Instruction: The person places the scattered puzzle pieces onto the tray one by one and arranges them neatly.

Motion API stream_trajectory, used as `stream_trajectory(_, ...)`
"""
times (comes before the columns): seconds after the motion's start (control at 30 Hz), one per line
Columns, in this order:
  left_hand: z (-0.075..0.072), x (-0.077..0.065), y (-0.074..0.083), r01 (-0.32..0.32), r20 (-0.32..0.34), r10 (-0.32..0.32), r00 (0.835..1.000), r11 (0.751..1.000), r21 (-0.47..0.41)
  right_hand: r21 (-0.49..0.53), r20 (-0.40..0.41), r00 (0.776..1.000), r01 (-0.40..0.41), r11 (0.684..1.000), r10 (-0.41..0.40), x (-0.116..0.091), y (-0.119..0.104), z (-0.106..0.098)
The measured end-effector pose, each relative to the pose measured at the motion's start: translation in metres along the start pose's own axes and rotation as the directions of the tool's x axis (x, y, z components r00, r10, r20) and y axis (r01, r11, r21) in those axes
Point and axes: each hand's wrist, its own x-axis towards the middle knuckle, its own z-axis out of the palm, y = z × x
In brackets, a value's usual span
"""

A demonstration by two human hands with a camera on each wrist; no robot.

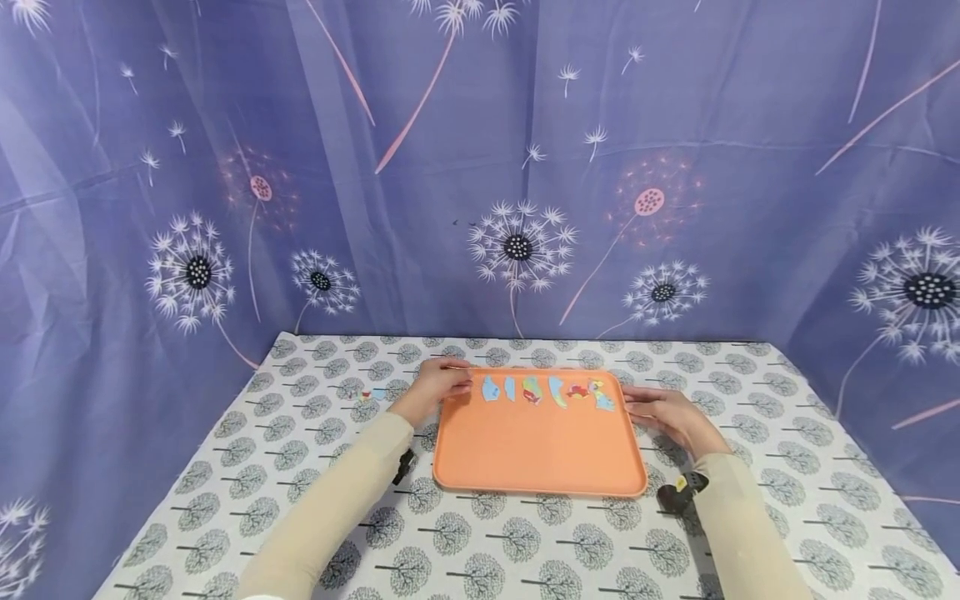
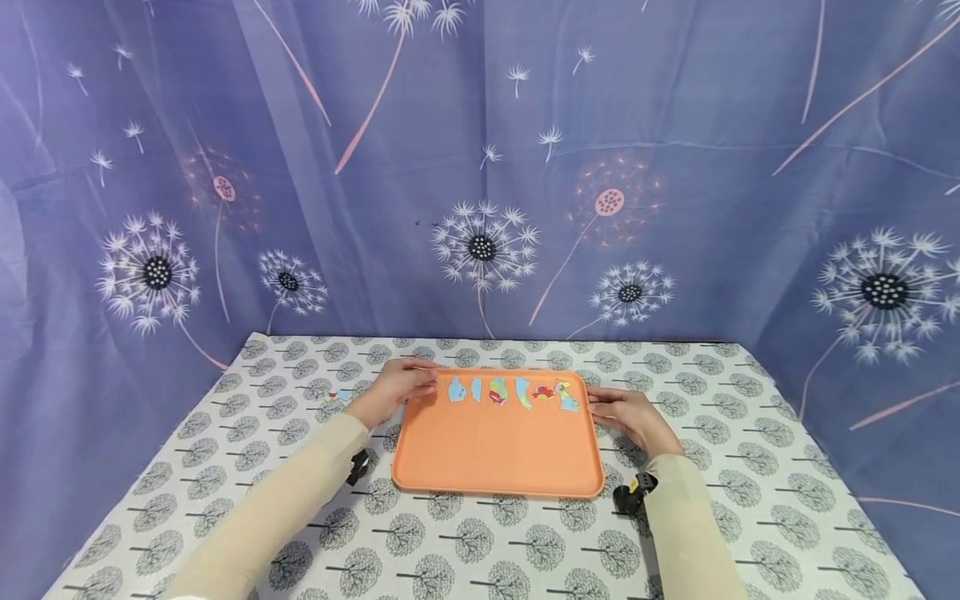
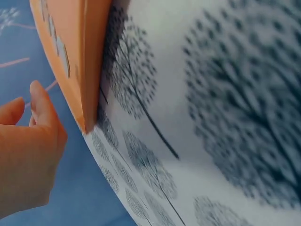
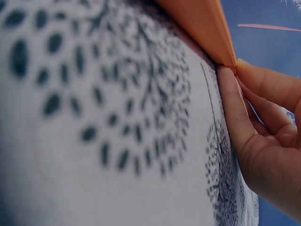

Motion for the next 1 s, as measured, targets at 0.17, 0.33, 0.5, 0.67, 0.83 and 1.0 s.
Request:
stream_trajectory(0.17,-0.021,-0.004,0.007,-0.033,-0.03,0.031,0.999,0.998,-0.052,-0.003,0.002,1.0,-0.001,1.0,0.001,0.0,-0.001,0.001)
stream_trajectory(0.33,-0.046,-0.01,0.009,-0.057,-0.085,0.051,0.995,0.995,-0.078,0.006,-0.011,1.0,-0.003,1.0,0.003,0.0,0.0,0.001)
stream_trajectory(0.5,-0.071,-0.015,0.008,-0.059,-0.138,0.047,0.989,0.994,-0.09,0.009,-0.005,1.0,-0.006,1.0,0.006,0.0,0.001,-0.001)
stream_trajectory(0.67,-0.094,-0.018,0.004,-0.059,-0.158,0.044,0.986,0.994,-0.095,-0.008,-0.01,1.0,-0.008,1.0,0.008,-0.001,0.0,0.0)
stream_trajectory(0.83,-0.117,-0.024,-0.004,-0.034,-0.183,0.022,0.983,0.997,-0.062,-0.013,-0.005,1.0,-0.014,1.0,0.014,-0.001,0.001,0.001)
stream_trajectory(1.0,-0.14,-0.031,-0.011,-0.034,-0.244,0.039,0.969,0.999,0.027,0.016,-0.003,1.0,-0.004,1.0,0.005,0.0,0.001,0.001)
